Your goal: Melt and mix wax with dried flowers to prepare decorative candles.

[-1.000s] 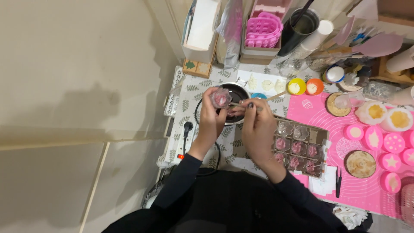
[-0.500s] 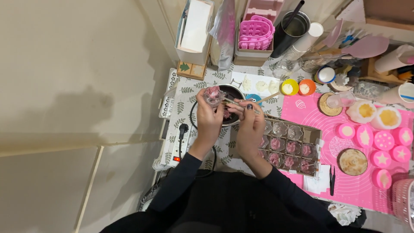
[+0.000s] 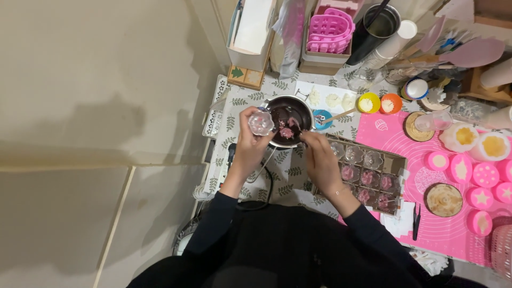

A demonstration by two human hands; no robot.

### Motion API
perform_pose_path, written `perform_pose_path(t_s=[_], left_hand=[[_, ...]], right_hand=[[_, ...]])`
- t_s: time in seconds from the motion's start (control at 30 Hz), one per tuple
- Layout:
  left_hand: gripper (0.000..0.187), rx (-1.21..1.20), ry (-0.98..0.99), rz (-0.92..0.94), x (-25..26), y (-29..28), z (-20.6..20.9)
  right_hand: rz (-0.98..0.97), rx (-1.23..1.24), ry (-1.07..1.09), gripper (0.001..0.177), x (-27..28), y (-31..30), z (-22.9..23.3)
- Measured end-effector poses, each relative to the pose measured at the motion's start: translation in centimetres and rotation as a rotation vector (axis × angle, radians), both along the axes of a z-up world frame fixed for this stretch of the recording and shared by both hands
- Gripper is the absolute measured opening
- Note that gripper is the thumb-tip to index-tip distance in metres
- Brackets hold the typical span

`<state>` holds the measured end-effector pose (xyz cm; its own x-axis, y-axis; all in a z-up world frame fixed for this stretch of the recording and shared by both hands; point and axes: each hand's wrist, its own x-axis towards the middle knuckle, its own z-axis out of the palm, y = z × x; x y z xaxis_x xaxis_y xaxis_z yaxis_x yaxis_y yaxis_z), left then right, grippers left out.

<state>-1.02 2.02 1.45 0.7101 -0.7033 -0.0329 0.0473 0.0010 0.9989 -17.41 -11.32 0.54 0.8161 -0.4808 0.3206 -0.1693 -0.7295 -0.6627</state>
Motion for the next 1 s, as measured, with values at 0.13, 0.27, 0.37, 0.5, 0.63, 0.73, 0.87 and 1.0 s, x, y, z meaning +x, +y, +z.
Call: perform_pose_path(t_s=[0.13,0.27,0.37,0.5,0.63,0.73,0.87,1.0], left_hand=[[0.052,-0.082,0.073,-0.037,-0.8,-0.1,0.7],[0.057,-0.032,0.081,-0.041,-1.2,-0.7,2.3],[0.058,0.003,-0.057,-0.032,-1.2,-1.5,1.1],[0.06,-0.029,-0.145,-0.062,-1.5,-2.1,0.7],[0.055,-0.038,-0.162,-0.083,-1.6,-2.3,1.0],[0.057,0.089,-0.158,-0.118,-1.4,-2.1,2.1],[0.054,0.016,0.051,-0.223,-1.0,-2.0,2.3],[0.056,-0.04,0.095,-0.322,-0.2,-2.0,1.4]], right_hand=[[0.027,-0.102,-0.124,0.024,0.1,0.1,1.2],[-0.173,0.101,-0.211,0.017,0.2,0.5,5.4],[-0.21,0.239,-0.336,0.018,0.6,1.1,9.0],[-0.133,0.221,-0.259,0.017,1.8,1.8,10.5],[-0.069,0.032,-0.183,0.015,2.3,2.1,9.8],[-0.005,-0.071,-0.199,0.014,2.3,1.8,8.6],[-0.042,0.233,-0.171,0.02,1.8,-0.1,6.8],[-0.014,0.611,-0.181,0.022,2.0,-2.0,6.9]])
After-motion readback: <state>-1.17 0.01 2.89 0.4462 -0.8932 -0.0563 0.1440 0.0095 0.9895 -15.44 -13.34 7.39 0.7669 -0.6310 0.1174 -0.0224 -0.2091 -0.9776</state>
